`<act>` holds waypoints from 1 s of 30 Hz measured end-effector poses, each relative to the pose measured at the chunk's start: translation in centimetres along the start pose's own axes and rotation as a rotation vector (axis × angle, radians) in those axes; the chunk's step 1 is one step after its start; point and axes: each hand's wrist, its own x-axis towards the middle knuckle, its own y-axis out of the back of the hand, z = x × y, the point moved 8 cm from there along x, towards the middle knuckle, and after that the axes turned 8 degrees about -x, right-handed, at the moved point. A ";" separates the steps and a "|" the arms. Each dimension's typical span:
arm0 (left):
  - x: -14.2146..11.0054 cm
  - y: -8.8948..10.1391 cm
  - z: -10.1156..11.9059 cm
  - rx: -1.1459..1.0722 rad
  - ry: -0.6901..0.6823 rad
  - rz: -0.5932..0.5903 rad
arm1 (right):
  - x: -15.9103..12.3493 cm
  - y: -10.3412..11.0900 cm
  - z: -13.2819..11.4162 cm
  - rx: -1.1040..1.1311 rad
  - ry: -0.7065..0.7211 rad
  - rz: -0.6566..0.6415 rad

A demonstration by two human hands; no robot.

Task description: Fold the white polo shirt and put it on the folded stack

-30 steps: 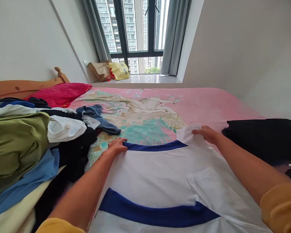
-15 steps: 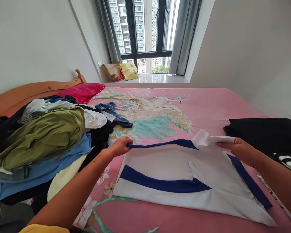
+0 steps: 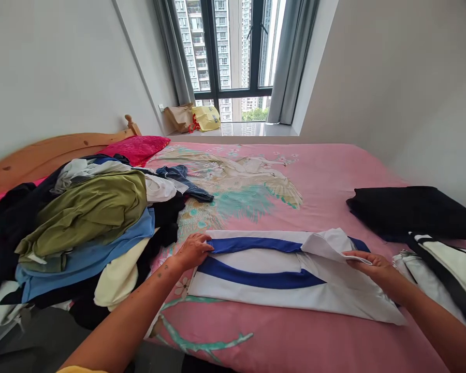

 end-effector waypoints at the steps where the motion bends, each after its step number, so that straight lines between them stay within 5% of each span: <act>1: -0.3 -0.2 -0.1 0.002 0.004 -0.013 | -0.3 -0.9 0.1 0.050 -0.017 -0.099; 3: -0.8 -0.6 -0.3 0.021 0.025 -0.027 | -1.0 -2.5 0.1 0.094 0.003 -0.208; 8: -0.3 -1.1 2.6 0.034 0.020 0.115 | -1.8 -3.8 0.0 -0.007 0.167 -0.114; 15: 4.7 -6.0 18.1 -0.192 -0.228 0.051 | -3.2 -2.0 -1.6 -0.139 0.376 0.093; 18: 7.8 -7.9 22.3 -0.247 -0.214 0.055 | -3.8 -1.2 -1.9 -0.187 0.452 0.166; 24: 12.6 -8.3 24.7 -0.274 -0.133 0.220 | -3.8 0.2 -1.9 -0.110 0.518 0.286; 30: 14.5 -7.8 25.2 -0.262 -0.072 0.241 | -3.9 0.4 -2.1 -0.042 0.567 0.337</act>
